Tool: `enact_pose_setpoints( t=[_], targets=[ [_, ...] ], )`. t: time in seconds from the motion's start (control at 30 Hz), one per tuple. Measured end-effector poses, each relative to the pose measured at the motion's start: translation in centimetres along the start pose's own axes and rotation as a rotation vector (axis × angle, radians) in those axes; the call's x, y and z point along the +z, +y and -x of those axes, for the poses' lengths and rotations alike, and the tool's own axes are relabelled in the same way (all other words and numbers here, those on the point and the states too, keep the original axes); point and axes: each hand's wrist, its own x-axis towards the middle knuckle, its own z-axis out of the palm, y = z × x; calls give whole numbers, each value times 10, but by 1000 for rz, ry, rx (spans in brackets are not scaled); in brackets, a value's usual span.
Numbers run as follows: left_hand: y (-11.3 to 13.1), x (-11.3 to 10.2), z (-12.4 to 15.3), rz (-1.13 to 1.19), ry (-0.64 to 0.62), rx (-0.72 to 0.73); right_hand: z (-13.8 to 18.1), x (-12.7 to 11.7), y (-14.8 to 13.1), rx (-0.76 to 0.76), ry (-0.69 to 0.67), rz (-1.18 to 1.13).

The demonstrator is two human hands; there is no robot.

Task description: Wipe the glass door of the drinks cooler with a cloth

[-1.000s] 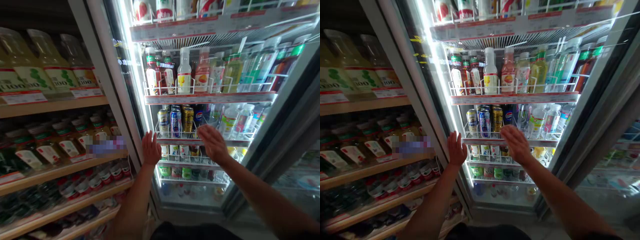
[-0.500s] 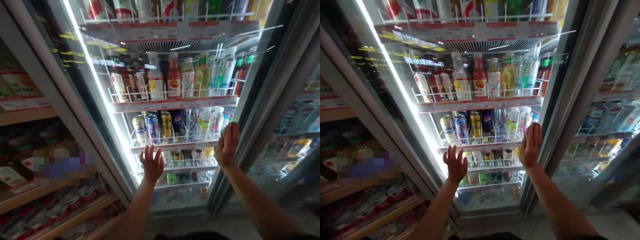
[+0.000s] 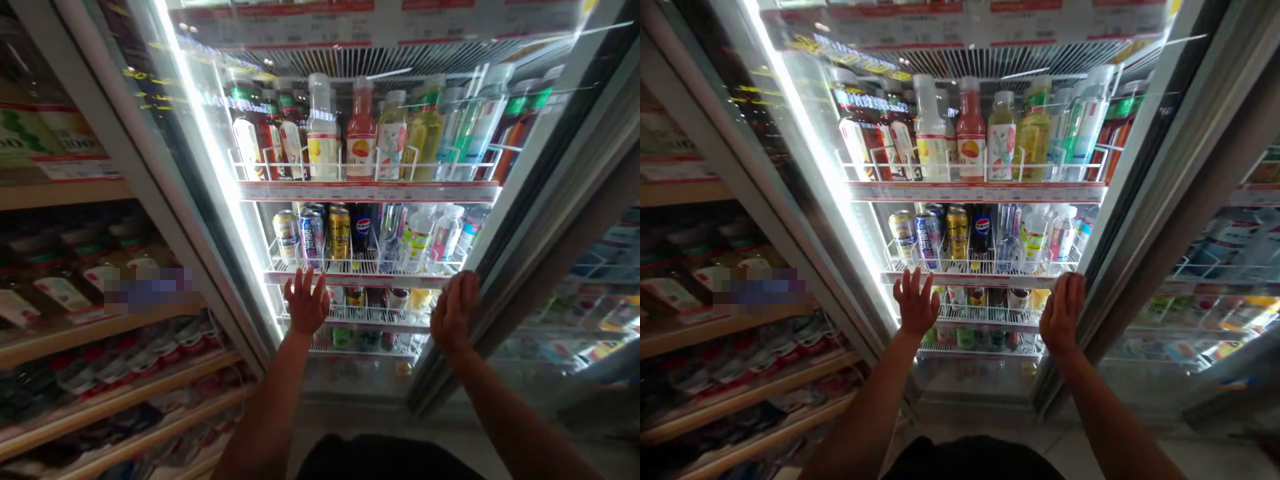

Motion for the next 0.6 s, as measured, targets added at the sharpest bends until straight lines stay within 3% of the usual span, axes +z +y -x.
enact_pose_setpoints(
  t=[0.1,0.23,0.3,0.37,0.47,0.53,0.6],
  targets=[
    [-1,-4,1,-7,-44,-7,10,-1,-10,-56,-71,-41],
    [4,-9,-3,-29,-37,-10,-51,6,-15,-46,54,-80],
    [8,-11,-5,-29,-39,-7,-60,12,-25,-78,52,-110],
    [10,-14,-6,-33,-47,-15,-36,17,-40,-195,-45,-149],
    [10,-21,-1,-65,-24,-43,21,20,-60,-491,-360,-241],
    [8,-25,4,-91,-38,-65,33,23,-69,-530,-456,-261],
    [7,-28,8,-108,-88,-87,16,29,-76,-452,-410,-233]
  ],
)
